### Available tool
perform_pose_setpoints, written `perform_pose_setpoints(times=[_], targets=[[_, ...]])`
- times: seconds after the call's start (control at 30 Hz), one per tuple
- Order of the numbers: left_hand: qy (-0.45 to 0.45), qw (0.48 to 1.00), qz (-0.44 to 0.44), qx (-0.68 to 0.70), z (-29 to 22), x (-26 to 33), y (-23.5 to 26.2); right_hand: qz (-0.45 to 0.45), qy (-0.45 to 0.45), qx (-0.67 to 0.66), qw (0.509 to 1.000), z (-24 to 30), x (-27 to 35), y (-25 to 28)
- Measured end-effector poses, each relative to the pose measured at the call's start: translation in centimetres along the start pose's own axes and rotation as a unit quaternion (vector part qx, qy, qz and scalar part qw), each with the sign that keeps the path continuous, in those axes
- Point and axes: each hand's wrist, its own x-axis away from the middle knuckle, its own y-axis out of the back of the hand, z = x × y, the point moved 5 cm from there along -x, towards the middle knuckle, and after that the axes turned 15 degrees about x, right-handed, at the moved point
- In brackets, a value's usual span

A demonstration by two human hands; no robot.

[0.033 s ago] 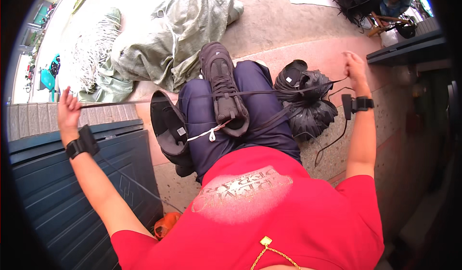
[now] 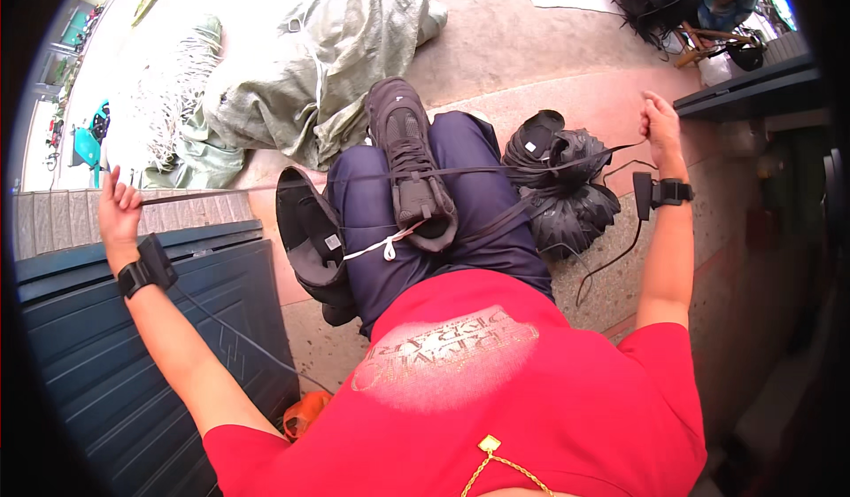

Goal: Repair a shoe by lacing and adjusting the upper component.

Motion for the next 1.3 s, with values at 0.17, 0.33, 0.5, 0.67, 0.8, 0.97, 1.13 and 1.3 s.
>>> perform_pose_setpoints(times=[0.17,0.33,0.5,0.67,0.8,0.97,1.13,1.3], targets=[[-0.04,0.99,-0.061,-0.117,7.6,2.2,-3.7,0.05,0.076,-0.036,0.995,4.8,4.6,-4.5],[0.098,0.93,0.166,-0.313,24.0,8.6,-13.1,0.303,0.159,0.085,0.936,7.3,13.1,-19.9],[0.124,0.869,0.199,-0.437,33.0,13.6,-15.7,0.154,0.346,0.261,0.888,8.0,15.6,-25.3],[-0.187,0.678,0.265,-0.659,34.0,14.6,-17.2,0.116,0.388,0.345,0.847,8.6,15.8,-26.6],[-0.185,0.659,0.281,-0.673,35.1,14.5,-17.8,0.114,0.427,0.42,0.793,9.4,16.1,-27.6],[-0.242,0.627,0.306,-0.674,35.2,14.8,-19.2,0.1,0.462,0.445,0.761,9.9,16.5,-27.8],[-0.232,0.651,0.282,-0.665,35.1,14.5,-19.2,0.011,0.435,0.376,0.818,10.5,16.6,-26.4],[-0.218,0.68,0.21,-0.668,35.1,16.4,-19.2,0.015,0.436,0.415,0.798,10.5,17.5,-25.9]])
